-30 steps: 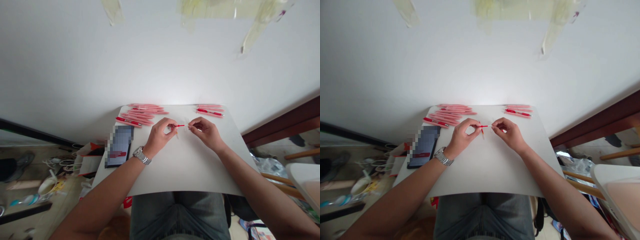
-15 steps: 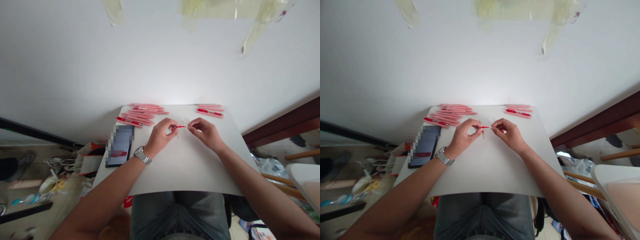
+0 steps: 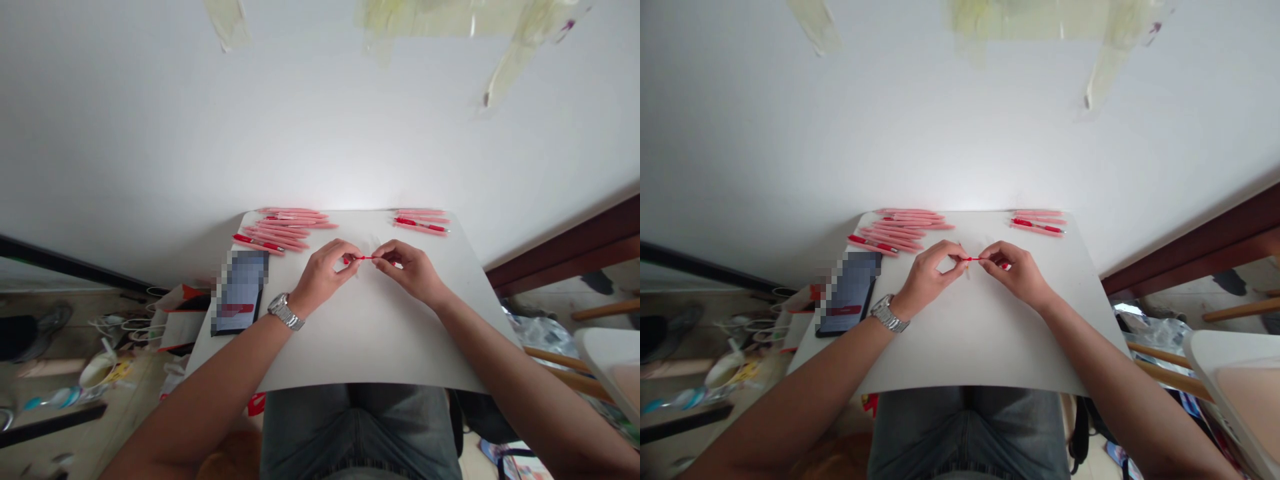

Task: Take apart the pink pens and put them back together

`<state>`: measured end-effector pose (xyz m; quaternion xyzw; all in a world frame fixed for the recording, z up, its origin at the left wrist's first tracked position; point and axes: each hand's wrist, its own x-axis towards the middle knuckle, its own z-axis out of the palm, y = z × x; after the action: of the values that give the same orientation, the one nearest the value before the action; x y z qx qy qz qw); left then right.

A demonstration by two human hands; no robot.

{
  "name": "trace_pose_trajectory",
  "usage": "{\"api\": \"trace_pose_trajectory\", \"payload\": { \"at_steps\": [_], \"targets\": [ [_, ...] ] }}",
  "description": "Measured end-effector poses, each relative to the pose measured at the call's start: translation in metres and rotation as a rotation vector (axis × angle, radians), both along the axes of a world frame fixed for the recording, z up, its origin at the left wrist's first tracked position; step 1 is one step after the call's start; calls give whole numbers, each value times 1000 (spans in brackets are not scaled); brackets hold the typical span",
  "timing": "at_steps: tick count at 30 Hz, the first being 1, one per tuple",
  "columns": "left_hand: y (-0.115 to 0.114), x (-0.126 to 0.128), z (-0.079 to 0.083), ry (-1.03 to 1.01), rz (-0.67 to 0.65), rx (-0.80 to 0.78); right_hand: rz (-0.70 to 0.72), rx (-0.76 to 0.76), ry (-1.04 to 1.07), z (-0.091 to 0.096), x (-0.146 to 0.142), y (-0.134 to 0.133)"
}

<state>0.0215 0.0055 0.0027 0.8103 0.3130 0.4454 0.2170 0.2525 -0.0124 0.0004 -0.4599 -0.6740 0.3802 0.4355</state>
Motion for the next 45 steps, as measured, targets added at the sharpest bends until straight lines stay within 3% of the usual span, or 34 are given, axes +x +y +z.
{"api": "trace_pose_trajectory", "payload": {
  "at_steps": [22, 45],
  "targets": [
    [0, 0, 0, -26, -16, -28, 11, -16, -8, 1, -1, -1],
    [-1, 7, -5, -370, -135, -391, 24, 1, -8, 2, -4, -3]
  ]
}}
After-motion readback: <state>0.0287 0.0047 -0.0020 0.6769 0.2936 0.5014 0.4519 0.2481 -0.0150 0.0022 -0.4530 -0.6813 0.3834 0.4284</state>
